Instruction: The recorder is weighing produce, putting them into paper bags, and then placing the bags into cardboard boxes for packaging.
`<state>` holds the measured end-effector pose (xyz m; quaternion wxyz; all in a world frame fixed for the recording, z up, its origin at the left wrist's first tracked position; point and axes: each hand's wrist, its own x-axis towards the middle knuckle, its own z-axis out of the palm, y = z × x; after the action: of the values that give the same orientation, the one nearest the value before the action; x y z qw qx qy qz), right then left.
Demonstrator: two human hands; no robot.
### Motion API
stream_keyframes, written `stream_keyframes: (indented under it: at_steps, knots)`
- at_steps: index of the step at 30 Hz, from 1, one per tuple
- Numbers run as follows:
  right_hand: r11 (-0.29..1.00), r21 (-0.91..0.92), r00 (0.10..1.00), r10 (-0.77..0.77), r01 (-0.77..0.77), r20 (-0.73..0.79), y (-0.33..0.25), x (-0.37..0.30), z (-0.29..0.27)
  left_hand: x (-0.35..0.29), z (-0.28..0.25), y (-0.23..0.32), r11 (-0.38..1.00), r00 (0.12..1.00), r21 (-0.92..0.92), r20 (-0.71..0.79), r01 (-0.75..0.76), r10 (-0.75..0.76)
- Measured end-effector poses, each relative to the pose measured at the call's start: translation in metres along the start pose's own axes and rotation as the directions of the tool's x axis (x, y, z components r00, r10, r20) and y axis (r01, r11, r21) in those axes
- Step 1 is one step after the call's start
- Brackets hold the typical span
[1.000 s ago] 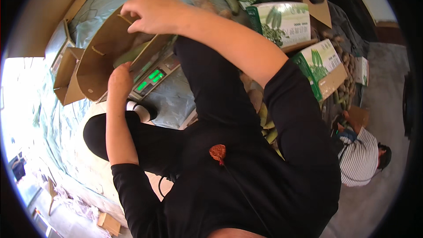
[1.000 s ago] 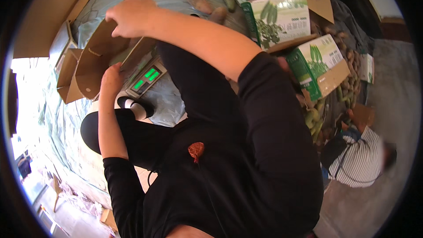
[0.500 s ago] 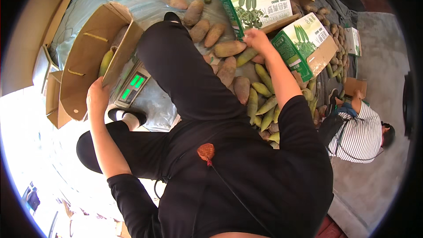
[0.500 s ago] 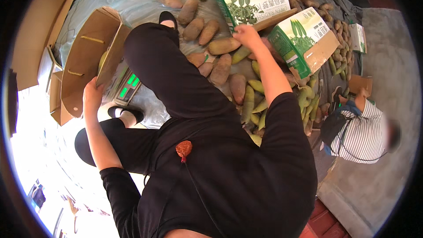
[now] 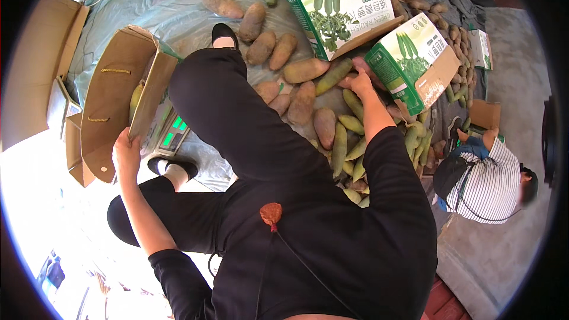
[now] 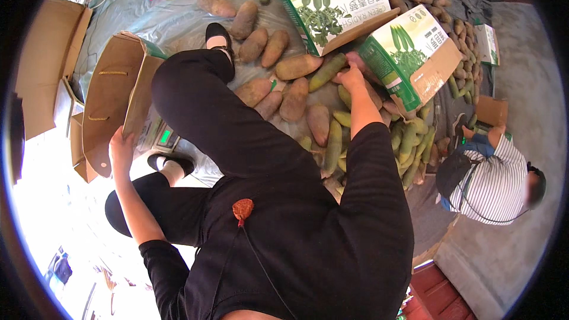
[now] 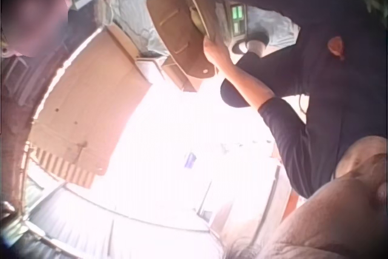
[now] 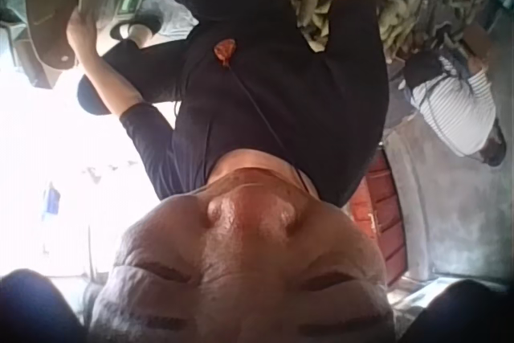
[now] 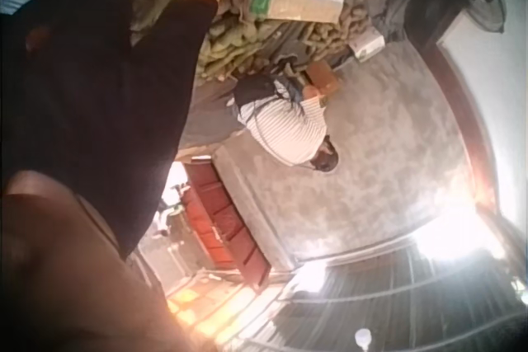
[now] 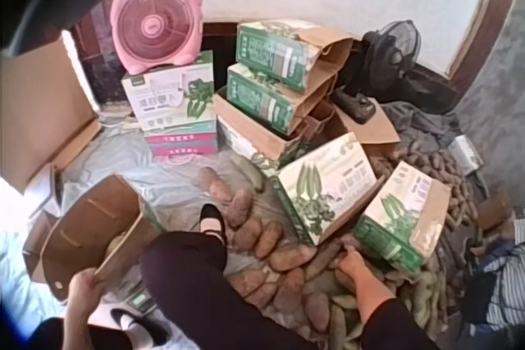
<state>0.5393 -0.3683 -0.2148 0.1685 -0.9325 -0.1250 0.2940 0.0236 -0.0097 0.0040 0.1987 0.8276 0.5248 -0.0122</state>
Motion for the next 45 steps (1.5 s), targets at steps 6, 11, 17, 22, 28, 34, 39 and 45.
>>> stream_keyframes:
  at_steps: [6,11,17,22,28,34,39,45]
  knots:
    - [0.994,-0.096,0.998,0.050,-0.047,0.037,-0.018,0.031,0.006,0.000,0.002,-0.006,0.997,0.997,-0.003,0.003,0.079,-0.079]
    - [0.985,-0.166,0.999,-0.042,0.036,-0.032,0.017,0.068,0.031,0.003,0.004,0.000,0.994,0.995,0.043,-0.021,0.100,-0.099]
    - [0.994,0.058,0.955,-0.073,0.094,-0.289,0.078,0.097,0.012,0.021,0.022,0.008,1.000,0.999,0.004,-0.050,-0.015,0.016]
    - [0.900,0.431,0.991,0.105,-0.061,-0.079,-0.029,0.014,0.035,-0.007,-0.007,-0.001,0.993,0.995,0.073,-0.050,0.092,-0.088]
    - [0.892,0.414,0.954,-0.055,0.179,-0.294,0.023,-0.027,0.036,0.000,-0.004,0.003,0.989,0.993,0.088,-0.022,0.118,-0.116]
    - [0.879,0.162,0.874,-0.393,0.449,-0.285,-0.033,-0.096,0.022,-0.006,-0.001,-0.006,0.992,0.996,0.090,-0.039,0.087,-0.084]
    - [0.799,0.260,0.834,-0.473,0.542,-0.283,-0.121,-0.128,-0.031,-0.007,-0.003,-0.001,0.991,0.998,0.126,-0.019,0.055,-0.053]
    - [0.495,0.391,0.630,-0.634,0.776,-0.448,-0.246,-0.149,-0.084,-0.006,0.003,-0.009,0.993,0.998,0.118,-0.056,0.009,-0.003]
